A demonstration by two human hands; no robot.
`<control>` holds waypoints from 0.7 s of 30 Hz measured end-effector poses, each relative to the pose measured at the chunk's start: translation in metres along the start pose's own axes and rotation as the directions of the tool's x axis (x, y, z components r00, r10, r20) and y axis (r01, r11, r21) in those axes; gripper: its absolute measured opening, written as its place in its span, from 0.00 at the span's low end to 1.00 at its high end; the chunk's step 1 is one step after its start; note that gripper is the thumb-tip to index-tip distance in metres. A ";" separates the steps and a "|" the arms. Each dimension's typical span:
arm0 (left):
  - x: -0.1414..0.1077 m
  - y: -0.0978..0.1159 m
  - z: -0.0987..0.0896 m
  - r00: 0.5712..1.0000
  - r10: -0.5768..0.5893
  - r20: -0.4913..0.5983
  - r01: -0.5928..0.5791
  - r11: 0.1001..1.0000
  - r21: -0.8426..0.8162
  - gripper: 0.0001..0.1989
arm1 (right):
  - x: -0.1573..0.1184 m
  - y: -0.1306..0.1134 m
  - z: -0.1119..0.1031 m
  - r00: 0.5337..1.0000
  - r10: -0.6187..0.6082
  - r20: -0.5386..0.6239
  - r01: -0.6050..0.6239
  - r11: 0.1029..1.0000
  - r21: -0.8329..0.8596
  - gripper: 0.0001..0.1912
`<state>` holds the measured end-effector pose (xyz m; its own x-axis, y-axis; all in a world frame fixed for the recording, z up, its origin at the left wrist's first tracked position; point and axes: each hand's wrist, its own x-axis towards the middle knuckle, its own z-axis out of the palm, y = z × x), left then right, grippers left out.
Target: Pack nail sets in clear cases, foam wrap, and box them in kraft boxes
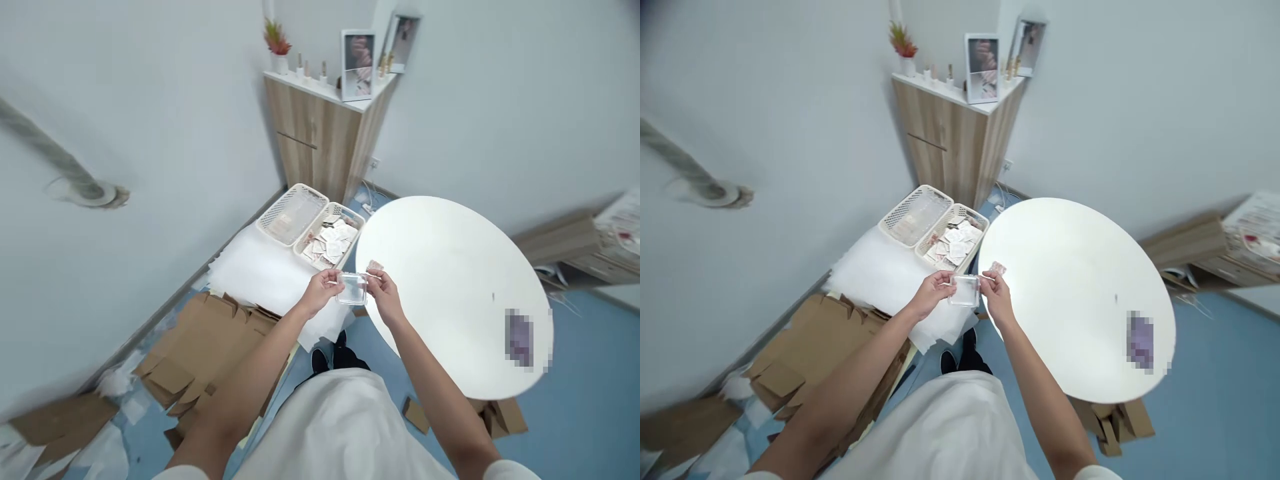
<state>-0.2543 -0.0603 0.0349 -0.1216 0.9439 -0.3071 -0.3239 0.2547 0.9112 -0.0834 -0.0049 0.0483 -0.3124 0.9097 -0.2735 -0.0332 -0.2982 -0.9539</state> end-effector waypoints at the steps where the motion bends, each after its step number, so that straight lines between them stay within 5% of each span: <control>1: -0.002 -0.003 0.011 0.999 -0.013 0.033 0.013 1.000 -0.003 0.21 | -0.013 0.001 -0.012 0.999 0.013 -0.036 -0.013 1.000 0.008 0.19; 11: 0.002 -0.047 0.129 0.931 -0.105 0.349 0.068 0.991 0.118 0.20 | -0.105 0.020 -0.122 0.956 0.115 -0.269 -0.073 0.984 0.162 0.21; 14: 0.000 -0.065 0.164 0.918 -0.070 0.390 -0.020 0.975 0.222 0.20 | -0.120 0.024 -0.153 0.928 0.132 -0.347 -0.076 0.983 0.169 0.23; 17: -0.001 -0.077 0.192 0.906 -0.005 0.424 -0.175 0.906 0.386 0.32 | -0.127 0.024 -0.184 0.902 0.132 -0.411 -0.065 0.983 0.173 0.23; 21: 0.007 -0.081 0.221 0.814 0.077 0.576 -0.440 0.729 0.524 0.49 | -0.124 0.023 -0.222 0.915 0.100 -0.391 -0.045 0.988 0.149 0.22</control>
<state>-0.0219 -0.0281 0.0197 0.4165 0.9089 -0.0218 0.3091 -0.1190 0.9436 0.1659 -0.0605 0.0330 0.0820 0.9154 -0.3941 -0.1601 -0.3782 -0.9118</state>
